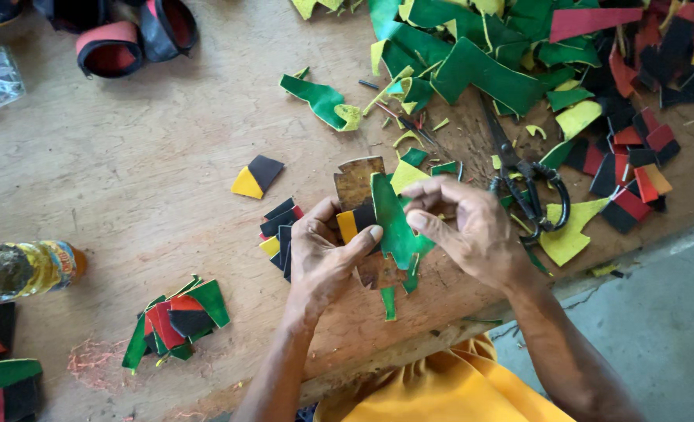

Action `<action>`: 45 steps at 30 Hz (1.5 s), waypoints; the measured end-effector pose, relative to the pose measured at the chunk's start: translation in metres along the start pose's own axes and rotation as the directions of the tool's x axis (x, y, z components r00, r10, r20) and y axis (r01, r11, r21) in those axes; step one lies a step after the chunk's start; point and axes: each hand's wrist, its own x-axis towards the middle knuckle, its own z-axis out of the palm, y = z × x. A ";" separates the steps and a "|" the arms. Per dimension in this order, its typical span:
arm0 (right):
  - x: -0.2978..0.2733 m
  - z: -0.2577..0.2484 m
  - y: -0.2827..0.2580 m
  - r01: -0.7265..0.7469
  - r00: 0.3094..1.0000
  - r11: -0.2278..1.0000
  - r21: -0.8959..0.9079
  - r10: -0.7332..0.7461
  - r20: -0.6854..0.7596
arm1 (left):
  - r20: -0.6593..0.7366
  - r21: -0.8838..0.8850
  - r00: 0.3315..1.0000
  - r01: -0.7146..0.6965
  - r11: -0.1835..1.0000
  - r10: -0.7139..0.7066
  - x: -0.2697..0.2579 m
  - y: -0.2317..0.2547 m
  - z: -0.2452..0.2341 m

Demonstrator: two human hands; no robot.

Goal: The person uses shears to cut small pieces of green, red, black, and yellow material on a wooden workbench. They repeatedly align pieces, trim edges, and place finished pieces into a growing stack.

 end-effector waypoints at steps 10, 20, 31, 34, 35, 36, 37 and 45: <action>0.013 0.019 0.004 -0.048 0.984 0.996 -0.080 0.034 -0.176 | 0.085 -0.094 0.996 0.008 0.996 0.000 -0.003 -0.002 0.007; 0.008 -0.004 0.028 -0.176 0.984 0.984 0.029 0.174 0.040 | 0.074 -0.076 0.997 -0.012 0.997 0.017 -0.002 0.000 0.011; -0.009 -0.004 0.024 -0.232 0.970 0.970 0.075 0.226 0.088 | 0.034 -0.119 0.999 0.041 0.992 -0.037 0.000 -0.002 0.008; -0.009 -0.002 0.020 -0.248 0.966 0.969 0.011 0.246 0.078 | 0.040 -0.139 0.998 0.059 0.989 -0.054 0.000 -0.001 0.009; -0.010 -0.002 0.018 -0.257 0.964 0.966 -0.011 0.257 0.074 | 0.045 -0.155 0.997 0.071 0.985 -0.065 0.000 0.000 0.008; -0.009 -0.001 0.018 -0.229 0.971 0.972 -0.050 0.232 0.066 | 0.050 -0.172 0.996 0.084 0.982 -0.077 0.001 0.000 0.007; -0.010 0.000 0.019 -0.202 0.977 0.975 -0.088 0.207 0.056 | 0.061 -0.162 0.997 0.063 0.985 -0.054 0.001 0.000 0.008; -0.009 0.015 0.034 -0.187 0.982 0.977 0.105 0.189 -0.011 | 0.105 -0.181 0.993 0.071 0.981 -0.053 0.001 -0.007 0.006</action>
